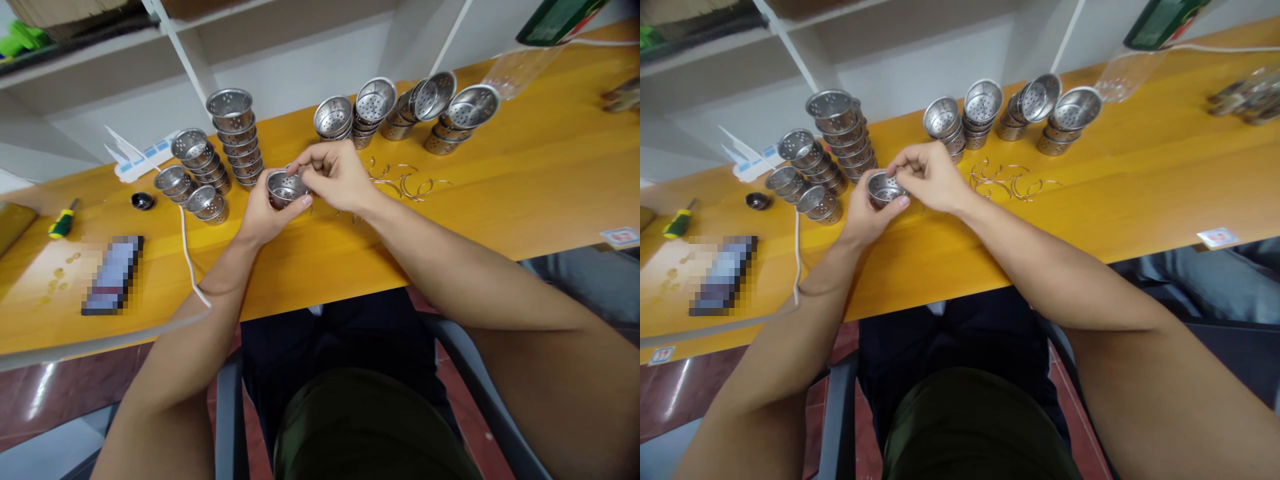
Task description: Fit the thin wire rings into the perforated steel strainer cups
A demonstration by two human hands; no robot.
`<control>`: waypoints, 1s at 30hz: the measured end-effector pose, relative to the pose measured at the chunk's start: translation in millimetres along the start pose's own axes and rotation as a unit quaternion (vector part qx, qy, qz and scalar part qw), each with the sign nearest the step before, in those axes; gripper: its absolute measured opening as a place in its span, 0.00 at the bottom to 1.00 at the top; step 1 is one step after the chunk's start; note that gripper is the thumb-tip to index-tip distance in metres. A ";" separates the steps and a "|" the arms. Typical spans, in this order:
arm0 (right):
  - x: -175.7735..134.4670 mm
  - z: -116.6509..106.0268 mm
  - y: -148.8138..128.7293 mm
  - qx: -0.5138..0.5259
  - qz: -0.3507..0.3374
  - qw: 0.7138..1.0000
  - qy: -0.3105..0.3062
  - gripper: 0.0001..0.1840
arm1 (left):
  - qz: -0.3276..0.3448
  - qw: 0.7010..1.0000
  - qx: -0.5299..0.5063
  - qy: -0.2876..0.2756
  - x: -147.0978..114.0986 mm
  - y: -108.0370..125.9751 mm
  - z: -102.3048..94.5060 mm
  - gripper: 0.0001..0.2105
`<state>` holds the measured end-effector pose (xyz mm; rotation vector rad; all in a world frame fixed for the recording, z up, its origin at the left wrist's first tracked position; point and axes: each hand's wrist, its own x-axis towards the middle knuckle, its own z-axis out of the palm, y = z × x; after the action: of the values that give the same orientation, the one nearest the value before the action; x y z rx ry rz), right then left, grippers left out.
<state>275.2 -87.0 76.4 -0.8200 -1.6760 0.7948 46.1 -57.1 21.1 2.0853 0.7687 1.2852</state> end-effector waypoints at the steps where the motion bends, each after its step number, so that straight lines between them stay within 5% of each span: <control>1: 0.9 -6.5 -1.1 0.037 -0.002 0.999 -0.037 0.20 | -0.006 1.000 -0.003 0.003 0.3 0.1 -1.2 0.45; 6: 4.3 -31.5 -7.7 0.148 0.006 0.972 -0.182 0.36 | 0.010 0.999 -0.041 -0.022 -0.1 -9.8 -5.0 0.43; 10: 3.8 -27.6 -8.1 0.142 0.022 0.978 -0.148 0.40 | 0.030 0.998 -0.034 -0.044 -1.1 -19.4 -3.8 0.50; 21: 2.2 -10.6 -1.2 0.101 0.018 0.989 -0.107 0.44 | 0.033 0.998 0.020 -0.047 -0.4 -27.6 -8.5 0.45; 30: 1.2 -9.4 -1.5 0.036 0.033 0.994 -0.101 0.36 | 0.014 0.998 0.024 -0.059 -2.4 -21.9 -9.5 0.45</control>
<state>283.9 -85.8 80.3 -0.7672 -1.7941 1.0069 32.7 -42.5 7.6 2.1960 0.7273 1.1583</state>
